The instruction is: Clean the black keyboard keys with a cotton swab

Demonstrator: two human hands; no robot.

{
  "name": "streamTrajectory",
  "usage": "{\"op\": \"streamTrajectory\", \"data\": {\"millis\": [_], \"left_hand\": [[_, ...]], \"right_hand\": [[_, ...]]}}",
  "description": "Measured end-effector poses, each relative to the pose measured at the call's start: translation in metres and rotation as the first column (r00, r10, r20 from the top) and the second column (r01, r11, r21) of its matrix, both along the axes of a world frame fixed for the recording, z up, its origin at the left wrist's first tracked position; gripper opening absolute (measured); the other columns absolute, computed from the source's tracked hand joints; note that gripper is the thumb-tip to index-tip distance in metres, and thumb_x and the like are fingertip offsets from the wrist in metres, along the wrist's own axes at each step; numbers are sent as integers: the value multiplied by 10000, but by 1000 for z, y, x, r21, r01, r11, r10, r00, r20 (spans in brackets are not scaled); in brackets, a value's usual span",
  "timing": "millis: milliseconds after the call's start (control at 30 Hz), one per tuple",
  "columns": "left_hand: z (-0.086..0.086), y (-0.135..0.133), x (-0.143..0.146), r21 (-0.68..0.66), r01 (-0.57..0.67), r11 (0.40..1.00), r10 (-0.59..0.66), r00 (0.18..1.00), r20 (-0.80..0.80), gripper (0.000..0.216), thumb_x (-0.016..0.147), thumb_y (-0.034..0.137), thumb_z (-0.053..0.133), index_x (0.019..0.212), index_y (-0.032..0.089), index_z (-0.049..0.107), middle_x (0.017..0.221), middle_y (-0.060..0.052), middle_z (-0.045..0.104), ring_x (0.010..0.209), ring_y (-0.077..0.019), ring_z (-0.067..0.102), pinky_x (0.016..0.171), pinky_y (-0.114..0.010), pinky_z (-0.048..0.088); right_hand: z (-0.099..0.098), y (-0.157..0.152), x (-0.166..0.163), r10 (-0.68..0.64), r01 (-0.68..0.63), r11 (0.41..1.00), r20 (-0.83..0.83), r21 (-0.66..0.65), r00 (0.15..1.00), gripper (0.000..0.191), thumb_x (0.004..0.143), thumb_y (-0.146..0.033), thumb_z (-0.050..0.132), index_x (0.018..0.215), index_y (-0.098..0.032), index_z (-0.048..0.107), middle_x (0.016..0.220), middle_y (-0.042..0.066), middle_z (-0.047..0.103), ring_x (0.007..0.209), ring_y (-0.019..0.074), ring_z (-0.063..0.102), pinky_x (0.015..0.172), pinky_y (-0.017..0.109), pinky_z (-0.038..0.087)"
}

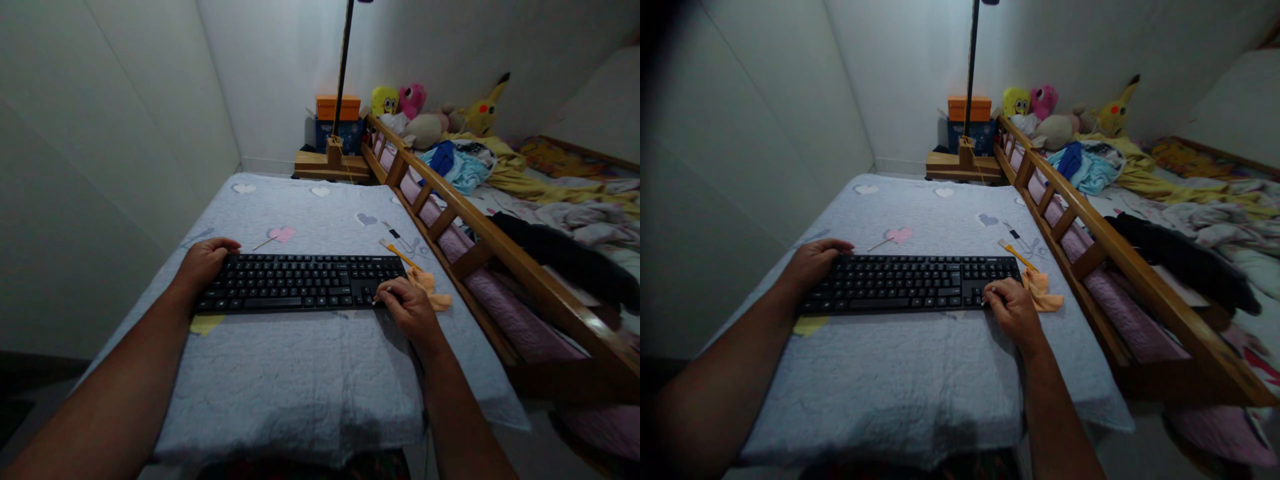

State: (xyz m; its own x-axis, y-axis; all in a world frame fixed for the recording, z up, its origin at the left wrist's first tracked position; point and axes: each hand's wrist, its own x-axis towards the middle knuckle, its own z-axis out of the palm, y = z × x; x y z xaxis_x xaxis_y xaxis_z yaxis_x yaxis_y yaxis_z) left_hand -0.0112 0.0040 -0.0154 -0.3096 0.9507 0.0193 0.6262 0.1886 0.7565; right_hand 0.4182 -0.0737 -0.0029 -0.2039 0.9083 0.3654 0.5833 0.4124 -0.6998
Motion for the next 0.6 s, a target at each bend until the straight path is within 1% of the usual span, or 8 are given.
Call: {"op": "streamTrajectory", "data": {"millis": [167,367,600], "left_hand": [[-1,0,0,-4,-8,1000,8,1000,5,413,646,290,495,946,186,760,991,-58,793,943,-260,700,966,-380,517],[1,-1,2,-2,-6,1000,6,1000,-5,401,636,295,493,916,197,762,976,-48,795,956,-261,699,959,-365,517],[0,0,0,9,5,1000,-5,1000,-15,402,636,287,492,916,182,762,989,-63,793,987,-266,696,997,-380,498]], "right_hand": [[-4,3,0,-28,28,999,-35,15,999,182,913,-229,575,795,-239,713,802,39,728,814,219,661,771,353,497],[-6,4,-2,-52,54,998,-46,31,998,177,915,-241,581,811,-240,725,808,39,730,809,220,660,765,353,502],[-7,6,3,-81,82,996,-29,27,996,179,917,-237,567,815,-241,714,797,40,727,806,224,661,763,356,492]]}}
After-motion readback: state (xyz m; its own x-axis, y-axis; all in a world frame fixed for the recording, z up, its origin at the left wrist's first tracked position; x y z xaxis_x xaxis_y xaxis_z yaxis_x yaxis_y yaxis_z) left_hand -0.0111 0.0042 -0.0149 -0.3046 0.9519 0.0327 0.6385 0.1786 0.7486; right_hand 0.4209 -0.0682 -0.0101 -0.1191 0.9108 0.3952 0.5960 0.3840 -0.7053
